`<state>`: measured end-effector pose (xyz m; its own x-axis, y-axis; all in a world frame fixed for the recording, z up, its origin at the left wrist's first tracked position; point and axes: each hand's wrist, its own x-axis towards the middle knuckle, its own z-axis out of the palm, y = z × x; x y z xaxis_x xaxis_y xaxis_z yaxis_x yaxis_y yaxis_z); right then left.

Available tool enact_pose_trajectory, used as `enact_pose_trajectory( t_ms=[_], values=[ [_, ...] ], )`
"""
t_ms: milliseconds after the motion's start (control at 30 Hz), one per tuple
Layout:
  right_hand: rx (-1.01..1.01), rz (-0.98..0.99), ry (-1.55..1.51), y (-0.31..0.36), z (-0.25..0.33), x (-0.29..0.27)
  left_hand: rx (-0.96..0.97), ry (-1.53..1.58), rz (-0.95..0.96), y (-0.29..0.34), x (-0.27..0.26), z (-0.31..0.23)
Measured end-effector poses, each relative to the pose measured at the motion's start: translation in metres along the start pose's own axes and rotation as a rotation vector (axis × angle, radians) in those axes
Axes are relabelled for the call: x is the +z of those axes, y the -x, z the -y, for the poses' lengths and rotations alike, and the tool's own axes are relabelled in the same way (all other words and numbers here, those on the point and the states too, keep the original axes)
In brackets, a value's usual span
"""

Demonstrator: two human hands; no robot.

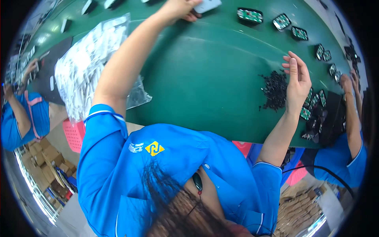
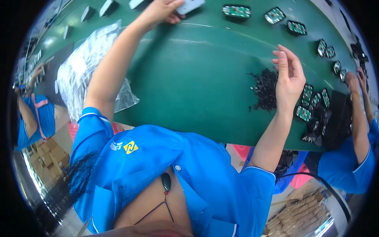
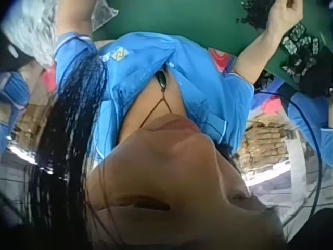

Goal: The person assembles small electronic modules by hand, combining plastic enclosures, small electronic components, and circuit boards.

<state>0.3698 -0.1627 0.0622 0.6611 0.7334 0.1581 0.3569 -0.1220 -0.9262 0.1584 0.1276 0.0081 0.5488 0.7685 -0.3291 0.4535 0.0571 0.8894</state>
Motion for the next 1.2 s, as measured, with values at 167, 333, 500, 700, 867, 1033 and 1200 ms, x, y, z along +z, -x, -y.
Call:
enact_pose_trajectory(
  t_ms=[167, 333, 500, 700, 867, 1033, 1200],
  values=[
    [-0.111, -0.049, 0.385, 0.022, -0.014, -0.027, 0.064, -0.117, -0.049, 0.006, 0.001, -0.012],
    [-0.340, 0.173, 0.636, 0.039, 0.005, 0.005, 0.239, -0.589, -0.334, -0.011, -0.023, 0.028],
    [-0.460, 0.276, 0.644, 0.038, -0.017, 0.020, 0.561, -0.462, -0.361, 0.097, -0.026, -0.049],
    [-0.537, 0.401, 0.794, 0.040, -0.004, 0.028, 0.406, -0.323, -0.391, 0.197, -0.099, -0.059],
    [-0.535, 0.403, 0.830, 0.035, -0.007, 0.040, 0.353, -0.560, -0.424, 0.259, -0.136, 0.004],
    [-0.370, 0.321, 0.731, 0.041, 0.011, 0.052, 0.309, -0.972, -0.310, 0.287, -0.128, 0.060],
    [-0.435, 0.375, 0.629, 0.040, 0.010, 0.063, 0.255, -1.024, -0.357, 0.278, -0.132, 0.075]
  ],
)
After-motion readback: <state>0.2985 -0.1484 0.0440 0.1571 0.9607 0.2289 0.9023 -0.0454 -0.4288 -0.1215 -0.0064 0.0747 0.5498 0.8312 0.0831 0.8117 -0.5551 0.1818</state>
